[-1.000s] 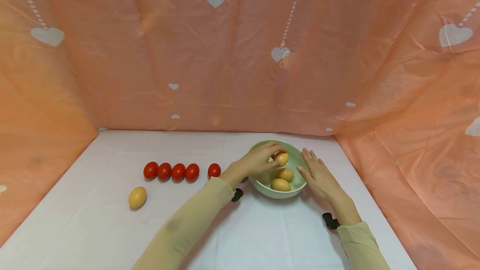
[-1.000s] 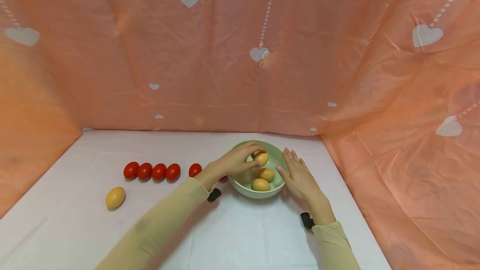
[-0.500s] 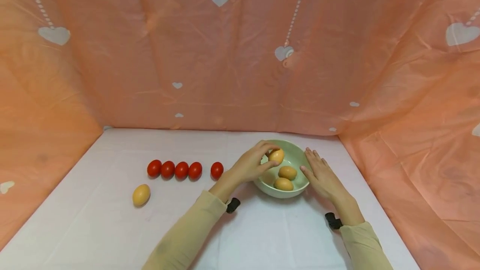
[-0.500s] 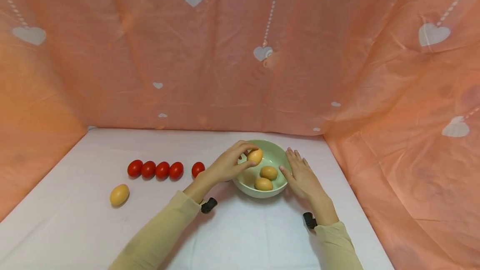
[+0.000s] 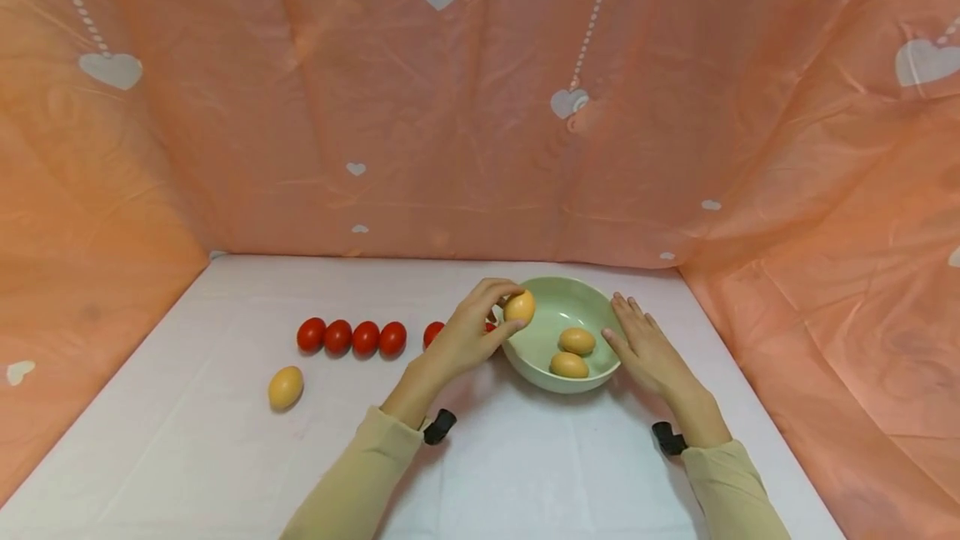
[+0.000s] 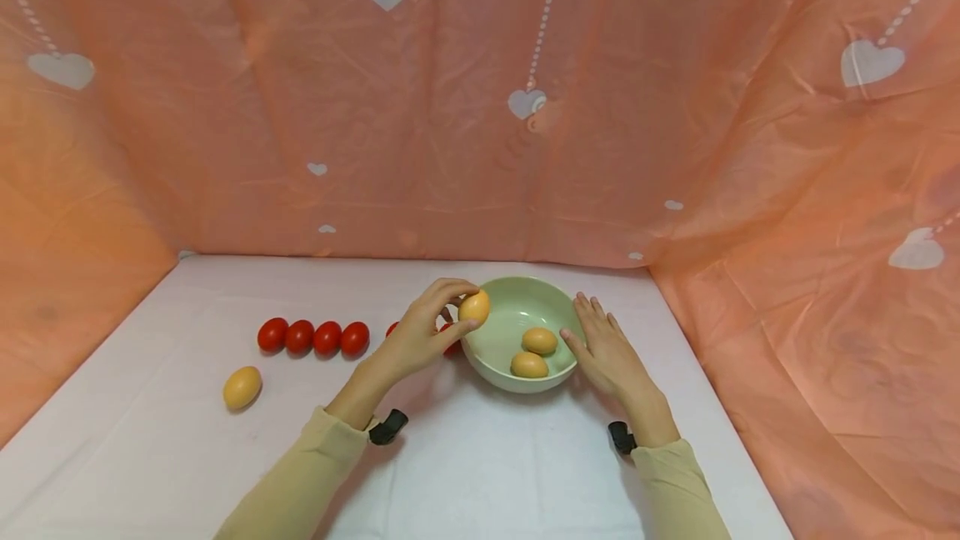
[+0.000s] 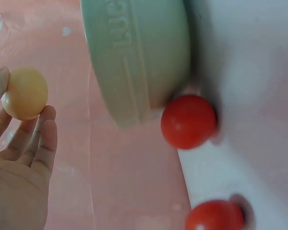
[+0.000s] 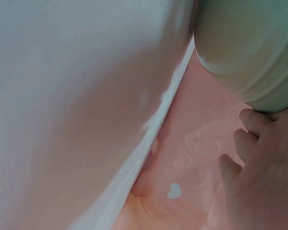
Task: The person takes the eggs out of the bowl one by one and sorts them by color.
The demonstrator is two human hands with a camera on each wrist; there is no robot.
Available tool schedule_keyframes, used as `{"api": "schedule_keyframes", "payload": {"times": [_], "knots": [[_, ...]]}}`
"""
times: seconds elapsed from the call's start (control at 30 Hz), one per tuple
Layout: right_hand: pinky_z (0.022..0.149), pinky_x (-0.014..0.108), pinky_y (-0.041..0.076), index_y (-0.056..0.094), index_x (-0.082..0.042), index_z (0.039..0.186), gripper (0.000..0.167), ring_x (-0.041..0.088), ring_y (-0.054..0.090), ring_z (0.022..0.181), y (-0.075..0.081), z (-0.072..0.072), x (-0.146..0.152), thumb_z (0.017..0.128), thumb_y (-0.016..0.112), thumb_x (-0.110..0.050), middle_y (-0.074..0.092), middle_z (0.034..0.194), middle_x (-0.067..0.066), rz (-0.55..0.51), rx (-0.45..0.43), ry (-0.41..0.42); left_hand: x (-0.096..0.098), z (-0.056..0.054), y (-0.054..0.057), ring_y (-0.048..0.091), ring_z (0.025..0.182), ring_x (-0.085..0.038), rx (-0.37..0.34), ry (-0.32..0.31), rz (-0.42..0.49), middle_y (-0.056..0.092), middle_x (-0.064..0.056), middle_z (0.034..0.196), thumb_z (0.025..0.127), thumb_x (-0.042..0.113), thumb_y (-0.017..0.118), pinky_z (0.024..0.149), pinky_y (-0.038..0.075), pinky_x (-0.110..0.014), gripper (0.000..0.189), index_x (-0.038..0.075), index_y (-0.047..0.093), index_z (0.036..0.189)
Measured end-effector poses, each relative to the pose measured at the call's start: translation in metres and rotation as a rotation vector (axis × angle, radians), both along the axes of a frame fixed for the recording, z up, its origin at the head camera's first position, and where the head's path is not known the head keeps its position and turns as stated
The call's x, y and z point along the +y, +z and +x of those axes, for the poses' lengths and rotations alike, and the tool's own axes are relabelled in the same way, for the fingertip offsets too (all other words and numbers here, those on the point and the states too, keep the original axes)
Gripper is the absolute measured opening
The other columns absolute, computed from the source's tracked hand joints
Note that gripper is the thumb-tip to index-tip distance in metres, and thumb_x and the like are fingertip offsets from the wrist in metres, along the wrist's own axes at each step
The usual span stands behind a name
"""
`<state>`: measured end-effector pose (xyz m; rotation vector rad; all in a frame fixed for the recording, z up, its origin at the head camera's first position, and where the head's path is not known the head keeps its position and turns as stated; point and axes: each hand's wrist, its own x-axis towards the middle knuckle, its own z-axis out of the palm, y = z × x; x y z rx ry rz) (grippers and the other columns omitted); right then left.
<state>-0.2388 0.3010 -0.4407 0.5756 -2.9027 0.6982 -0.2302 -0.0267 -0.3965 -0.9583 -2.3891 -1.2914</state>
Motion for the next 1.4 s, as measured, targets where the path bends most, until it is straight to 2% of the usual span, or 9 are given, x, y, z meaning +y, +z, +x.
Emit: {"api": "schedule_keyframes", "payload": {"times": [0.23,0.43,0.6,0.7,0.8,0.9,1.0,1.13,1.4], "knots": [[0.124,0.064,0.013,0.024,0.007,0.161,0.071,0.046,0.013,0.157,0.001,0.000,0.000,0.112,0.041,-0.042,0.020,0.170,0.022,0.001,-0.004,-0.005,-0.023,0.012,0.002,0.060,0.110,-0.021,0.046,0.041,0.006,0.061,-0.009,0.137,0.095,0.014,0.078,0.084,0.056,-0.038,0.046,0.004,0.061,0.136],[0.123,0.065,0.013,0.024,0.008,0.161,0.070,0.047,0.013,0.156,0.003,0.000,-0.001,0.112,0.041,-0.041,0.021,0.169,0.024,-0.002,0.002,0.005,-0.044,0.024,0.004,0.061,0.112,-0.020,0.018,0.128,-0.042,0.062,-0.005,0.136,0.094,0.018,0.080,0.086,0.057,-0.043,0.046,0.008,0.062,0.135],[0.123,0.065,0.012,0.023,0.007,0.161,0.070,0.047,0.012,0.156,0.003,0.000,0.000,0.113,0.040,-0.041,0.019,0.170,0.024,0.004,0.000,0.003,-0.062,0.032,0.007,0.061,0.116,-0.019,-0.018,0.185,-0.070,0.062,-0.001,0.134,0.092,0.022,0.082,0.096,0.056,-0.043,0.046,0.013,0.063,0.133],[0.123,0.065,0.012,0.024,0.008,0.161,0.070,0.048,0.013,0.156,0.003,0.000,0.001,0.113,0.040,-0.041,0.020,0.169,0.024,0.002,-0.004,0.003,-0.073,0.037,0.007,0.061,0.113,-0.018,-0.021,0.192,-0.082,0.063,0.001,0.131,0.091,0.024,0.083,0.095,0.055,-0.041,0.045,0.014,0.065,0.131],[0.123,0.065,0.012,0.024,0.007,0.161,0.070,0.048,0.013,0.156,0.002,0.001,0.001,0.112,0.041,-0.040,0.020,0.169,0.024,-0.002,-0.003,0.002,-0.086,0.041,0.005,0.061,0.106,-0.015,0.005,0.191,-0.107,0.065,0.003,0.126,0.089,0.025,0.085,0.089,0.056,-0.039,0.044,0.015,0.067,0.127],[0.123,0.065,0.013,0.024,0.007,0.161,0.070,0.048,0.013,0.156,0.001,0.001,0.001,0.112,0.041,-0.040,0.021,0.169,0.024,-0.002,-0.002,0.002,-0.098,0.046,0.004,0.062,0.104,-0.013,0.024,0.194,-0.137,0.066,0.006,0.123,0.087,0.025,0.087,0.089,0.057,-0.040,0.042,0.017,0.068,0.123],[0.123,0.065,0.013,0.024,0.006,0.161,0.070,0.047,0.013,0.156,0.000,0.001,0.000,0.112,0.041,-0.041,0.020,0.169,0.024,0.000,-0.004,0.002,-0.111,0.052,0.005,0.063,0.107,-0.014,-0.002,0.197,-0.151,0.065,0.007,0.122,0.085,0.025,0.089,0.092,0.058,-0.043,0.041,0.019,0.069,0.120],[0.123,0.065,0.012,0.023,0.006,0.162,0.070,0.047,0.013,0.156,0.000,0.001,0.000,0.112,0.041,-0.041,0.020,0.170,0.023,0.000,-0.006,0.002,-0.127,0.059,0.006,0.063,0.106,-0.013,-0.027,0.213,-0.179,0.065,0.008,0.122,0.085,0.026,0.089,0.087,0.060,-0.041,0.040,0.020,0.070,0.119],[0.124,0.064,0.012,0.023,0.006,0.161,0.070,0.047,0.012,0.156,0.000,0.002,-0.001,0.112,0.041,-0.041,0.019,0.170,0.023,-0.006,-0.007,0.006,-0.160,0.063,-0.001,0.064,0.102,-0.012,0.020,0.228,-0.261,0.065,0.007,0.120,0.083,0.022,0.090,0.084,0.060,-0.038,0.040,0.019,0.072,0.118]]}}
